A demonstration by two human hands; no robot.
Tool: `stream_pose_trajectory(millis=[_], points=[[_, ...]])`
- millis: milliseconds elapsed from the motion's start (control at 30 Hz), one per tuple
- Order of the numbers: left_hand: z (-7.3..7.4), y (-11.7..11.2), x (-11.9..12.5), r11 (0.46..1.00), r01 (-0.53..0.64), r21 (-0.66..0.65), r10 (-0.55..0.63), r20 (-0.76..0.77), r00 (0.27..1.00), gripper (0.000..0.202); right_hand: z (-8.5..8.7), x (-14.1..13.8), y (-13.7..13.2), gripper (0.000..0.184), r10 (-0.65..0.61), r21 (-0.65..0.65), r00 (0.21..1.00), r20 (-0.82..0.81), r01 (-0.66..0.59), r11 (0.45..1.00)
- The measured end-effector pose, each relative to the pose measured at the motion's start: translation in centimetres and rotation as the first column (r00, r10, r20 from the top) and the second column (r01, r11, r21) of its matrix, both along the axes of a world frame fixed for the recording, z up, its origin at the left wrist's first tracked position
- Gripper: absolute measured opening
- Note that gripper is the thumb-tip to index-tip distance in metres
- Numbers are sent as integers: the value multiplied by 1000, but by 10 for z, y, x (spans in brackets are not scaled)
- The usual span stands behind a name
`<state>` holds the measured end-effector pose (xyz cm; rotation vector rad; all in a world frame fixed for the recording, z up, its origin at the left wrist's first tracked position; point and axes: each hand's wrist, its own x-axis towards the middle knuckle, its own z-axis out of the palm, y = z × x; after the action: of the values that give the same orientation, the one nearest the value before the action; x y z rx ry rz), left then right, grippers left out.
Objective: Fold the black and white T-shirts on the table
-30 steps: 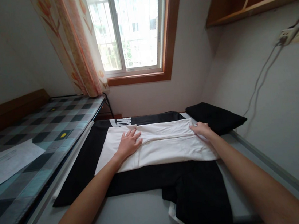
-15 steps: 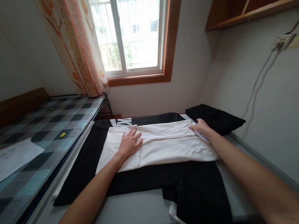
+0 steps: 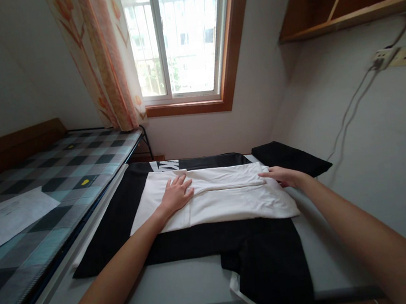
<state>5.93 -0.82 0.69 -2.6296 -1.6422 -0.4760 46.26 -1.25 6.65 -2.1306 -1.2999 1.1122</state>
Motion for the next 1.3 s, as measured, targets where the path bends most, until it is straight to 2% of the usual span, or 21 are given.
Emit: stream_pose_trajectory(millis=[67, 167, 333, 400, 467, 567, 633, 667, 733, 767, 833, 867, 1000, 1100, 1133, 1200, 1300], points=[[-1, 0, 0, 1000, -2, 8, 2, -4, 1000, 47, 3, 2, -4, 67, 12, -69, 1000, 17, -11, 998], [-1, 0, 1, 1000, -4, 10, 4, -8, 1000, 46, 0, 1, -9, 73, 17, -102, 999, -28, -20, 995], [3, -3, 2, 1000, -13, -6, 13, -13, 1000, 46, -3, -7, -7, 60, 11, -55, 1000, -15, -12, 998], [5, -3, 2, 1000, -12, -6, 12, -16, 1000, 47, 7, -12, -2, 48, 16, -32, 1000, 7, -15, 999], [5, -4, 2, 1000, -15, -5, 15, -18, 1000, 47, 23, -22, 5, 34, 18, 13, 1000, -7, -18, 1000], [4, -4, 3, 1000, -22, -5, 22, -20, 1000, 47, 49, -58, 15, 21, 45, 140, 996, -71, -35, 990], [3, -4, 2, 1000, -22, -1, 22, -16, 1000, 46, 59, -95, 17, 22, 104, 236, 991, -80, -83, 968], [3, -4, 2, 1000, -20, 2, 20, -12, 1000, 45, 61, -114, 16, 24, 177, 237, 979, -103, -149, 960], [3, -4, 1, 1000, -17, 4, 17, -3, 1000, 45, 59, -148, 11, 34, 391, 143, 892, -229, -366, 919], [3, -4, 1, 1000, -17, 4, 17, 1, 1000, 45, 57, -161, 9, 40, 468, 88, 833, -295, -464, 882], [3, -4, 1, 1000, -16, 1, 16, 3, 1000, 45, 51, -174, 5, 48, 545, 31, 750, -375, -577, 816], [3, -4, 1, 1000, -17, -3, 17, 2, 1000, 44, 47, -174, 5, 49, 558, 32, 740, -376, -592, 805], [7, -5, 2, 1000, -21, 8, 21, 21, 1000, 40, 30, -152, 19, 38, 553, 158, 815, -174, -531, 832], [16, -9, 7, 997, 17, 71, -25, 113, 993, 36, 14, -138, 35, 24, 498, 305, 859, 117, -508, 805], [20, -12, 11, 994, 62, 89, -74, 143, 987, 35, 9, -137, 41, 20, 459, 347, 858, 230, -513, 785], [29, -21, 20, 971, 224, 87, -235, 164, 958, 34, -1, -140, 50, 21, 356, 397, 827, 435, -532, 748], [44, -37, 39, 865, 502, -3, -499, 111, 860, 38, -11, -155, 61, 30, 227, 388, 760, 609, -535, 751]])
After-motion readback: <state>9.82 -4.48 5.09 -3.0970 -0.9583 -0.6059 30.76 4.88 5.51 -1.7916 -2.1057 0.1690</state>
